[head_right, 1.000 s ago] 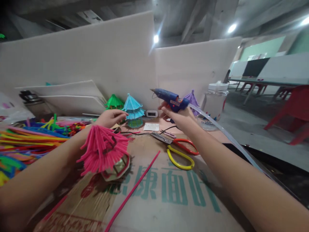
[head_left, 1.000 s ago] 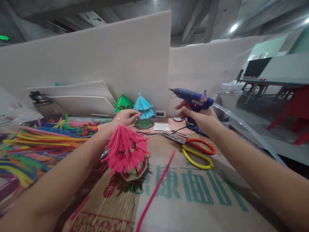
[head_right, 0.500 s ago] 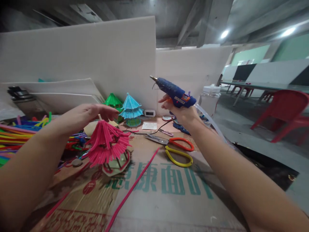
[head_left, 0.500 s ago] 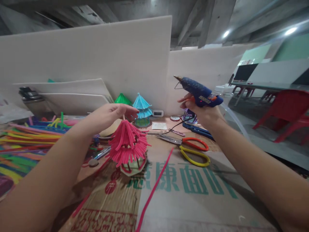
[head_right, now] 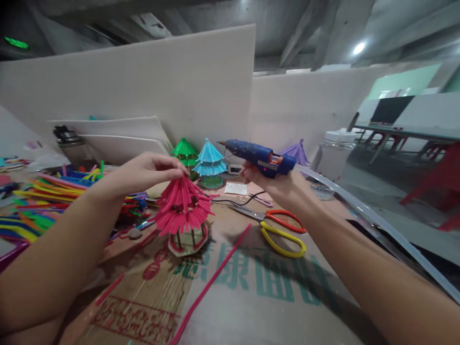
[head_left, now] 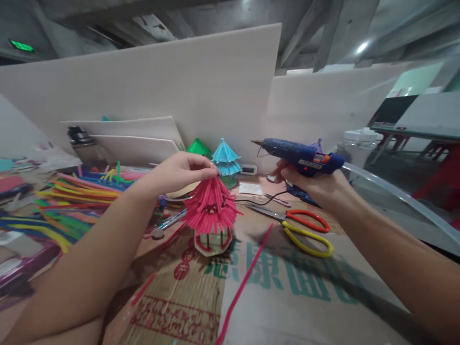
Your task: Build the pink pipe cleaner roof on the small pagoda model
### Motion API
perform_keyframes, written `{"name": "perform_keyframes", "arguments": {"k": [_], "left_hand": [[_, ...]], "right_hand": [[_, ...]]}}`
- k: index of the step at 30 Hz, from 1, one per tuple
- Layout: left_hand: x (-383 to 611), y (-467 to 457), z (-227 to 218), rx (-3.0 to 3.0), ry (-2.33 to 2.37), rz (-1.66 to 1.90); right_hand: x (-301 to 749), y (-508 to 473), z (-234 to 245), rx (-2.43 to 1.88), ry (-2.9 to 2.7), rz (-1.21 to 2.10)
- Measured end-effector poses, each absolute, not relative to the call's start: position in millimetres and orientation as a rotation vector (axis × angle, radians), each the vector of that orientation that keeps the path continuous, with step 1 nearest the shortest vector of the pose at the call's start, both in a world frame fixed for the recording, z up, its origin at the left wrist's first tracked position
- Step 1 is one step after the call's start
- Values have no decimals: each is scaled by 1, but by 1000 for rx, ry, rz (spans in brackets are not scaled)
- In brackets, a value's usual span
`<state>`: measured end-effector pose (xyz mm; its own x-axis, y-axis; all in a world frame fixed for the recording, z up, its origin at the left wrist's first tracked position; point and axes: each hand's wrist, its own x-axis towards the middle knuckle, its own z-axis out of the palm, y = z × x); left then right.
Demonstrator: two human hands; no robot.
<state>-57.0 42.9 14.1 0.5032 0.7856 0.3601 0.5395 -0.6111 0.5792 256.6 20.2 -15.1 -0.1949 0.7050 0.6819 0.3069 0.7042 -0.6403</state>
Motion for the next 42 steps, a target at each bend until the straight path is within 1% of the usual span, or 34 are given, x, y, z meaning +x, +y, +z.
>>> {"name": "perform_keyframes", "arguments": {"k": [4,7,12,16,21,27,34,42], "left_hand": [[-47,47,7,2322,1111,993],[-41,51,1,2313,1037,1070],[-39,50,1,2363,954,1068],[-37,43,2,2322,972,1079],[-31,38,-1,2340,1005,1061],[-33,37,1,2436,1061,1178],[-29,35,1,2517,1087,1181],[-29,36,0,2530,1106,1169]], "right_hand": [[248,8,-21,-847,-1991,298],[245,0,-26,-856,-2020,295],[241,-15,-29,-939,-2018,412],[239,-22,-26,-1033,-2028,382],[236,-26,-24,-1060,-2062,438],[233,-26,-23,-1065,-2085,354],[238,-14,-33,-1058,-2179,221],[228,-22,-26,-1190,-2129,262]]}}
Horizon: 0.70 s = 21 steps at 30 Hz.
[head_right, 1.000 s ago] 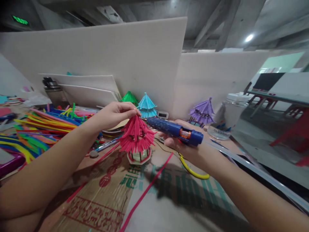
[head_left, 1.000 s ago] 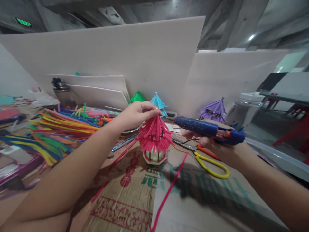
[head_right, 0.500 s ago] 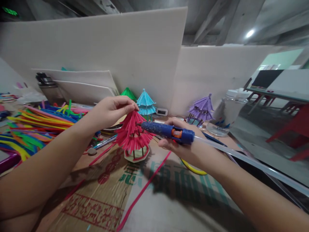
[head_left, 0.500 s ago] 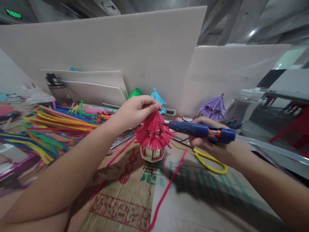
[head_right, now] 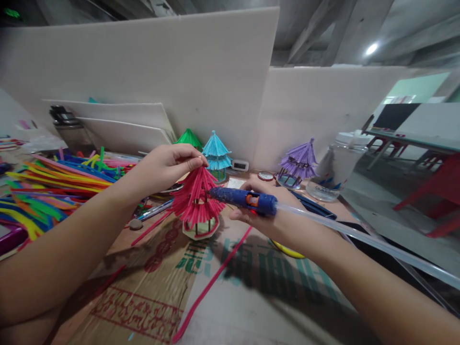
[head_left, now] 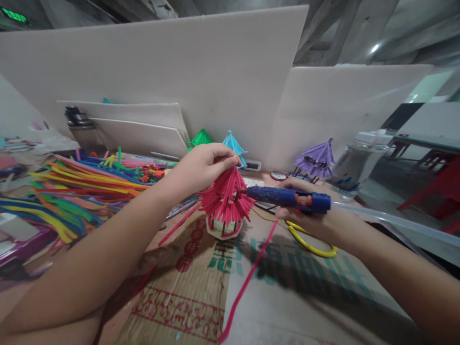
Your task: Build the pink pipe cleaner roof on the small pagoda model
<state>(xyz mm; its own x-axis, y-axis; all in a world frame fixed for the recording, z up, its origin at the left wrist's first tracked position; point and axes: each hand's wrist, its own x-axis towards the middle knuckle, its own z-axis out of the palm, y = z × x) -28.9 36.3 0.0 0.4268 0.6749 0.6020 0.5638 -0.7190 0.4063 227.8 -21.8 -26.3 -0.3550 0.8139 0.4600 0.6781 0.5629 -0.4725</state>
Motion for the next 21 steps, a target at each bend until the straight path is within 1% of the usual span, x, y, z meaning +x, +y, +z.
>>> {"name": "perform_keyframes", "arguments": {"k": [7,21], "left_hand": [[-29,36,0,2533,1108,1162],[-29,33,1,2511,1120,1142]], "right_hand": [[230,-20,-30,-1286,-2175,166],[230,-24,-28,-1261,-2202,114]]}}
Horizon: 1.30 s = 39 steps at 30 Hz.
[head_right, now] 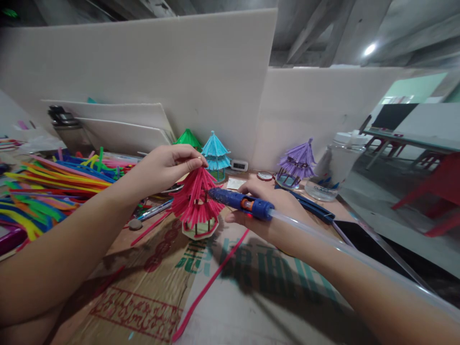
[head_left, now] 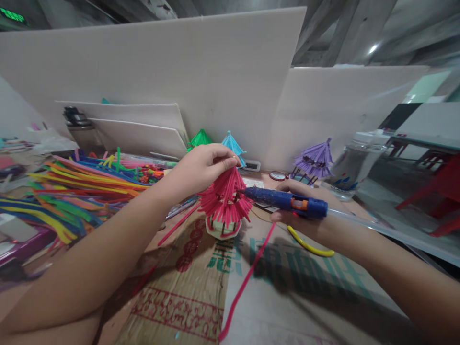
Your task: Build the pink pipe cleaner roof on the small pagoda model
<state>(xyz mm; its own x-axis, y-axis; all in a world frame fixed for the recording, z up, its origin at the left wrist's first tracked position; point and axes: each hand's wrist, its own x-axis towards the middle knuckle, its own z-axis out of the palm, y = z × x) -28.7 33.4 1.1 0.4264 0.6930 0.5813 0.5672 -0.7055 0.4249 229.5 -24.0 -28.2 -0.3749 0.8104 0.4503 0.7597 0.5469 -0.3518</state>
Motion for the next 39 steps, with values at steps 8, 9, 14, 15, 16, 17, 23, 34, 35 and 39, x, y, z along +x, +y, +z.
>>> {"name": "perform_keyframes", "arguments": {"k": [8,9,14,15,16,17,23,34,35,39], "left_hand": [[-32,37,0,2467,1110,1103],[-33,38,0,2467,1111,1100],[-34,39,0,2451,1132,1092],[-34,39,0,2449,1131,1093],[-34,39,0,2447,1127,1094],[-34,39,0,2448,1122,1096],[-33,37,1,2477,1106,1107],[-35,40,0,2465,1118,1096],[-35,40,0,2466,1118,1095],[-35,38,1,2472,1119,1093]], "right_hand": [[227,-26,-25,-1250,-2206,132],[226,-26,-25,-1258,-2206,134],[225,-26,-25,-1263,-2209,162],[226,-25,-25,-1256,-2212,166],[226,-24,-26,-1245,-2218,167],[226,-24,-27,-1237,-2219,163],[226,-26,-28,-1262,-2215,166],[225,-29,-28,-1253,-2212,113],[225,-30,-27,-1276,-2207,124],[223,-34,-25,-1307,-2193,120]]}}
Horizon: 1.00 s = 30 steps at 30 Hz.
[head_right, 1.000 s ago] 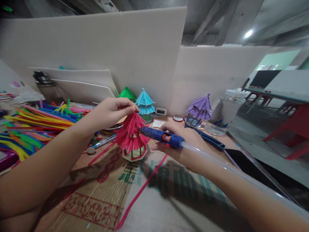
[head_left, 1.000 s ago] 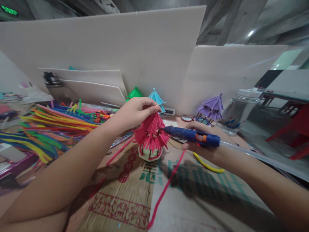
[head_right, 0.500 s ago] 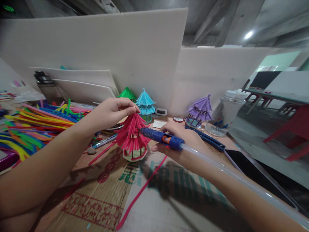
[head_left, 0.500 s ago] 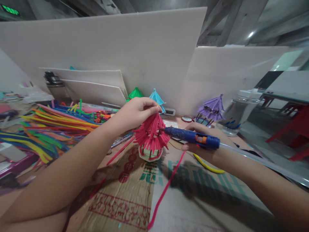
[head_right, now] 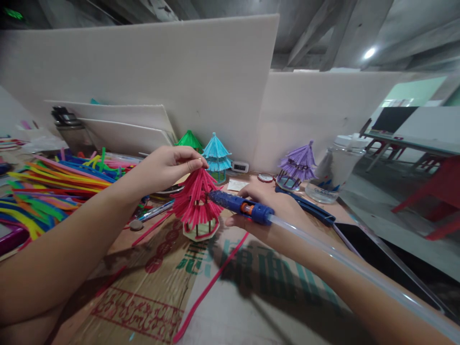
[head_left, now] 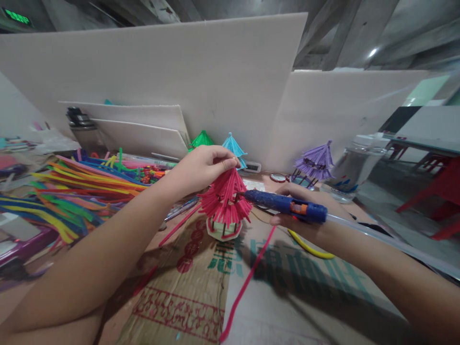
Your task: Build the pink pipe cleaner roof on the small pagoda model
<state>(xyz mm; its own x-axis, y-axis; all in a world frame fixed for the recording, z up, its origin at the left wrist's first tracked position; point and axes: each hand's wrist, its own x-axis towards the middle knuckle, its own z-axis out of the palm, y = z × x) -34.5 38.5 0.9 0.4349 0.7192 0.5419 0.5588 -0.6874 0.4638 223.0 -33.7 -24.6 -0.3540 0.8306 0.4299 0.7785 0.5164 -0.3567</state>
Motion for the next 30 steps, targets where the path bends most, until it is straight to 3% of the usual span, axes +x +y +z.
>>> {"name": "perform_keyframes", "arguments": {"k": [30], "left_hand": [[-31,33,5,2502,1149,1130]], "right_hand": [[231,-27,-29,-1270,-2164,56]]}}
